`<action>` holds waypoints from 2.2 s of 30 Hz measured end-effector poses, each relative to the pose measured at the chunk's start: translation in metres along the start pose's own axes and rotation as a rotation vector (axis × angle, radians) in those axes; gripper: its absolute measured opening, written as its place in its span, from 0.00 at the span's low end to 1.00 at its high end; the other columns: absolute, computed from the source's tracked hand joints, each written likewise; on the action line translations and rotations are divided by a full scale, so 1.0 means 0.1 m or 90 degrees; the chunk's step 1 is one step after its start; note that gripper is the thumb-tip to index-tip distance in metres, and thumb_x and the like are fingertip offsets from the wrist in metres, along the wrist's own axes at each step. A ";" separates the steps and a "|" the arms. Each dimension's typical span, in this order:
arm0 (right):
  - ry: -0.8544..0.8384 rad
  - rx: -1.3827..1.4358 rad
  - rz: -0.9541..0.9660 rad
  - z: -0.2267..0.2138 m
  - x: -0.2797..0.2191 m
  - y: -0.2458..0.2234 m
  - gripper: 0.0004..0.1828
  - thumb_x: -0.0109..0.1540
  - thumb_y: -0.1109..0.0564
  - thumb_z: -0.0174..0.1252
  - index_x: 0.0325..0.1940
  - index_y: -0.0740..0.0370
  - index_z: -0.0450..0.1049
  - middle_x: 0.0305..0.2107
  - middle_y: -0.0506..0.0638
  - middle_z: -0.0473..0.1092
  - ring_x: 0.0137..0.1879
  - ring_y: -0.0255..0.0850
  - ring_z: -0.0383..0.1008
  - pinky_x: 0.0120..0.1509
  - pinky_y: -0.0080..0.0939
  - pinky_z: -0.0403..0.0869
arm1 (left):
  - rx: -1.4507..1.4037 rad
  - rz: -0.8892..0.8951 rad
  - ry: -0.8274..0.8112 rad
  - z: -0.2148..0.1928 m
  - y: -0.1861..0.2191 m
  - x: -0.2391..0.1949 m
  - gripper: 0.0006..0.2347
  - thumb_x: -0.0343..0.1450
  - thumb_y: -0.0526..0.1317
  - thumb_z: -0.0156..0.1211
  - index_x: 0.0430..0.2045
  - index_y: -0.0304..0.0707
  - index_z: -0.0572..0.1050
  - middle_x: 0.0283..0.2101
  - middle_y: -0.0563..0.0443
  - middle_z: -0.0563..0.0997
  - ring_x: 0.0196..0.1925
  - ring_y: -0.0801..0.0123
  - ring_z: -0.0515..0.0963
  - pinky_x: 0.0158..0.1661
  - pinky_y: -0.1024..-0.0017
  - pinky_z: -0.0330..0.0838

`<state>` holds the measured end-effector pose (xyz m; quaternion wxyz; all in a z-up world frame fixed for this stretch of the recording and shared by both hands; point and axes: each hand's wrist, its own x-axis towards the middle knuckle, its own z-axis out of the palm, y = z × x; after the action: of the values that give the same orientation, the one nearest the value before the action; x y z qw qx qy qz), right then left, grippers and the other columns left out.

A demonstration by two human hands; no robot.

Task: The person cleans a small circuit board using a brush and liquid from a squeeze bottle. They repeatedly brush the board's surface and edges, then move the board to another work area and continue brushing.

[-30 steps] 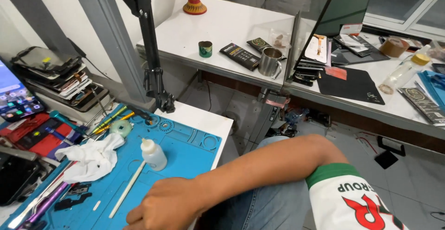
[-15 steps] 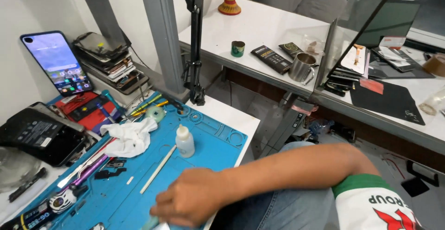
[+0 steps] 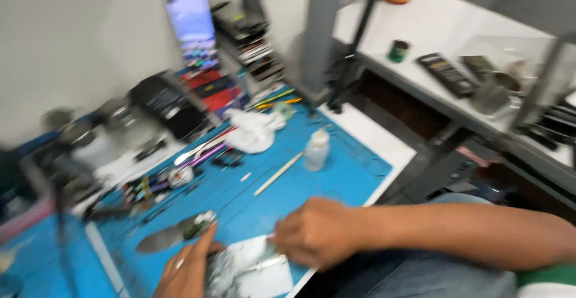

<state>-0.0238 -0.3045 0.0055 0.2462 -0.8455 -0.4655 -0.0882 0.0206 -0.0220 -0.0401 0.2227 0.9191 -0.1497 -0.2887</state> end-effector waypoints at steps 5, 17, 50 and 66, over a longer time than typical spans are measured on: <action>-0.089 -0.005 0.027 -0.09 0.15 -0.15 0.16 0.69 0.54 0.45 0.54 0.65 0.72 0.29 0.55 0.70 0.25 0.53 0.70 0.21 0.50 0.62 | 0.003 0.114 -0.103 -0.40 0.28 -0.41 0.49 0.66 0.59 0.69 0.74 0.61 0.34 0.73 0.61 0.53 0.72 0.55 0.53 0.65 0.50 0.54; -0.105 -0.044 0.034 0.06 0.08 0.09 0.19 0.64 0.55 0.53 0.58 0.61 0.73 0.29 0.48 0.75 0.21 0.44 0.74 0.22 0.44 0.71 | -0.011 0.351 0.073 -0.28 0.09 -0.49 0.53 0.61 0.52 0.75 0.73 0.38 0.37 0.66 0.36 0.64 0.67 0.42 0.59 0.62 0.48 0.51; -0.075 -0.091 0.045 0.03 0.08 0.08 0.18 0.64 0.54 0.52 0.56 0.60 0.75 0.25 0.46 0.73 0.22 0.41 0.74 0.18 0.43 0.70 | 0.022 0.342 0.064 -0.26 0.13 -0.50 0.51 0.64 0.53 0.73 0.73 0.39 0.37 0.68 0.32 0.61 0.69 0.40 0.57 0.64 0.47 0.48; -0.078 -0.164 0.076 -0.02 0.05 0.23 0.17 0.64 0.53 0.52 0.56 0.57 0.75 0.27 0.45 0.73 0.21 0.42 0.72 0.18 0.45 0.66 | 0.022 0.333 0.070 -0.26 0.11 -0.48 0.51 0.64 0.52 0.74 0.73 0.43 0.36 0.70 0.34 0.60 0.71 0.36 0.54 0.64 0.43 0.48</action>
<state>-0.0020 -0.3116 0.0018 0.1114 -0.9002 -0.4132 -0.0803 -0.0034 -0.0036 0.0069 0.2819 0.8669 -0.3750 -0.1687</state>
